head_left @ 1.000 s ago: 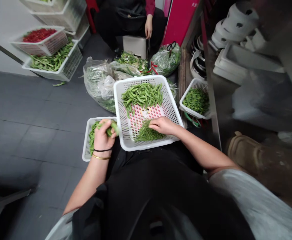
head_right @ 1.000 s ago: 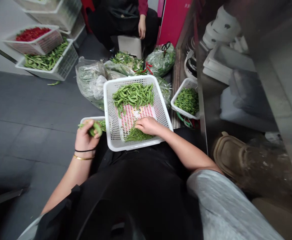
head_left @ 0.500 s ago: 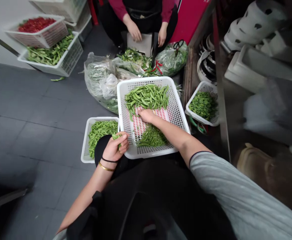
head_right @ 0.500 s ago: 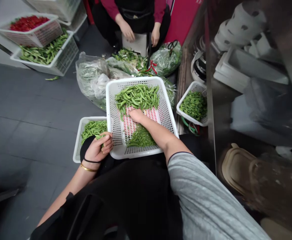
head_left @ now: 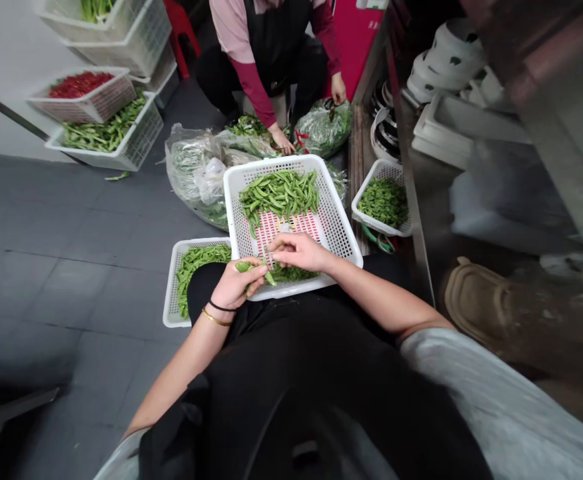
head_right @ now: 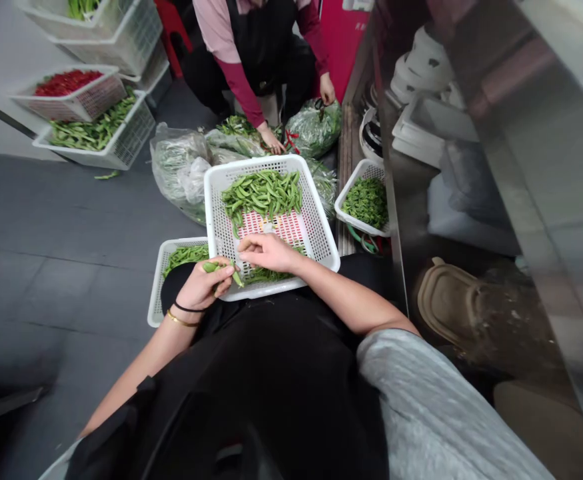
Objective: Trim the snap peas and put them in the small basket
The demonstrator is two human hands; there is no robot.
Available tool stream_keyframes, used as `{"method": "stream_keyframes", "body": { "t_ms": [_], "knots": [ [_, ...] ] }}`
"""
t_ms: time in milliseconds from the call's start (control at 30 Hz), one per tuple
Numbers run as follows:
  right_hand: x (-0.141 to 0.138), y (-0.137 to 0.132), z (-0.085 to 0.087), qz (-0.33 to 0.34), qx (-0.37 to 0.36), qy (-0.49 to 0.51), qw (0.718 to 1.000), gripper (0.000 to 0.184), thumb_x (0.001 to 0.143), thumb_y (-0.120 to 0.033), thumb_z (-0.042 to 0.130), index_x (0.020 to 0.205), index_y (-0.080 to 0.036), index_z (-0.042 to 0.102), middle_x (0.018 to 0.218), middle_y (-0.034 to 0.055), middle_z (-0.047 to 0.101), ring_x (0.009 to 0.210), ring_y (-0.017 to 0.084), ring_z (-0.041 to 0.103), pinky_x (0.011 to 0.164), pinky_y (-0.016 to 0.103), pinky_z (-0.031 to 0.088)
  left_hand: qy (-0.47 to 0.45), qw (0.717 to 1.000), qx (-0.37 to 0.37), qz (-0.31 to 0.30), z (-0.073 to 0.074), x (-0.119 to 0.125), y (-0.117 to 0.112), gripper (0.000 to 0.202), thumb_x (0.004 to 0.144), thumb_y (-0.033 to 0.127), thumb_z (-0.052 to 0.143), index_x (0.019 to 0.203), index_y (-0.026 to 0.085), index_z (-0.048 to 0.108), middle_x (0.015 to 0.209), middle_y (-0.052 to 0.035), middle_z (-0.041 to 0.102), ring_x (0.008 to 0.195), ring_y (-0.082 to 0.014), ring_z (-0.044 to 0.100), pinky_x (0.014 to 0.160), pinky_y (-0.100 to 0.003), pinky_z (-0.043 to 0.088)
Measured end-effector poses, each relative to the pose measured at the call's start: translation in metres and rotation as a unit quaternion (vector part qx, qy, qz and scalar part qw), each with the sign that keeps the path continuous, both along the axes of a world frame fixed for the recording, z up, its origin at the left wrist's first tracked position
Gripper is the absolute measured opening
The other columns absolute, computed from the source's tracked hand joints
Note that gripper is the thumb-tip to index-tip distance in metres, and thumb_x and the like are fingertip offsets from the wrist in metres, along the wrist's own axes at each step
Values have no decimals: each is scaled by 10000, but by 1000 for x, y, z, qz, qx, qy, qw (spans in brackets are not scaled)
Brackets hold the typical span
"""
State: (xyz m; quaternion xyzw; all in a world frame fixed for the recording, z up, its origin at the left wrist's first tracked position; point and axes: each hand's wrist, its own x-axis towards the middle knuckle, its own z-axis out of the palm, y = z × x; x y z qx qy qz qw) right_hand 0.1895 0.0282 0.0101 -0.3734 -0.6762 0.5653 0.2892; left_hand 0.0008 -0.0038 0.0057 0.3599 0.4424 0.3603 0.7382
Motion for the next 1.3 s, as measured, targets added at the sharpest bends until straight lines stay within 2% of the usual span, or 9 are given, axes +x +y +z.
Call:
{"method": "stream_keyframes", "body": {
  "t_ms": [167, 300, 400, 567, 667, 800, 1000, 1133, 1300],
  "knots": [
    [2, -3, 24, 95, 150, -17, 984, 148, 820, -278, 585, 810, -136, 624, 733, 1, 624, 667, 93, 559, 638, 210, 418, -89, 992, -21, -82, 9, -3, -10, 188, 666, 242, 739, 685, 99, 617, 394, 42, 464, 289, -26, 321, 295, -142, 239],
    [-2, -21, 31, 33, 332, -109, 936, 178, 876, -261, 505, 767, -154, 597, 751, 18, 597, 705, 112, 530, 646, 222, 384, -149, 984, -52, -79, 8, 2, -16, 165, 689, 237, 700, 698, 93, 619, 433, 31, 477, 300, -18, 317, 282, -125, 225],
    [1, -32, 30, -31, 398, -155, 903, 191, 899, -257, 457, 781, -162, 574, 761, 33, 578, 705, 123, 515, 625, 230, 374, -170, 983, -67, -33, 11, 5, -19, 160, 697, 223, 685, 662, 106, 582, 473, 22, 515, 311, -10, 307, 281, -117, 226],
    [30, -29, 33, -136, 370, -109, 913, 160, 870, -218, 475, 727, -163, 522, 685, 9, 536, 633, 107, 478, 621, 236, 388, -100, 989, 38, 104, 13, 0, -16, 142, 699, 195, 696, 707, 116, 577, 564, -7, 616, 337, -26, 380, 301, -133, 263],
    [37, -25, 34, -128, 301, -113, 938, 122, 855, -263, 503, 807, -158, 543, 731, 7, 554, 629, 100, 486, 613, 229, 390, -38, 986, 90, 138, 14, -2, -15, 162, 695, 210, 710, 768, 122, 596, 592, -23, 650, 346, -42, 419, 311, -147, 276],
    [20, -24, 26, -15, 254, -198, 947, 242, 869, -347, 508, 1017, -165, 566, 930, 51, 609, 731, 125, 528, 673, 244, 389, 21, 983, 128, 127, 16, 1, -16, 178, 698, 246, 716, 784, 134, 609, 613, -28, 657, 359, -52, 440, 327, -162, 290],
    [3, -18, 18, 41, 293, -211, 931, 292, 925, -278, 389, 747, -162, 589, 735, 33, 584, 701, 137, 493, 681, 243, 345, 193, 961, 196, 36, 21, -3, -20, 134, 629, 214, 765, 655, 137, 659, 482, 21, 555, 395, -61, 434, 388, -178, 315],
    [-2, -15, 20, 70, 303, -214, 926, 275, 909, -266, 401, 727, -162, 580, 713, 25, 572, 677, 130, 479, 659, 233, 331, 185, 965, 183, -46, 14, 6, -21, 158, 643, 248, 758, 650, 142, 642, 484, 17, 559, 401, -69, 439, 398, -187, 331],
    [13, -1, 9, 16, 260, -230, 938, 310, 928, -292, 375, 770, -153, 602, 731, 29, 591, 679, 122, 495, 659, 225, 334, 78, 984, 109, 118, 2, -4, -6, 214, 693, 290, 717, 661, 153, 556, 551, -4, 610, 365, -54, 417, 343, -176, 300]
  ]
}}
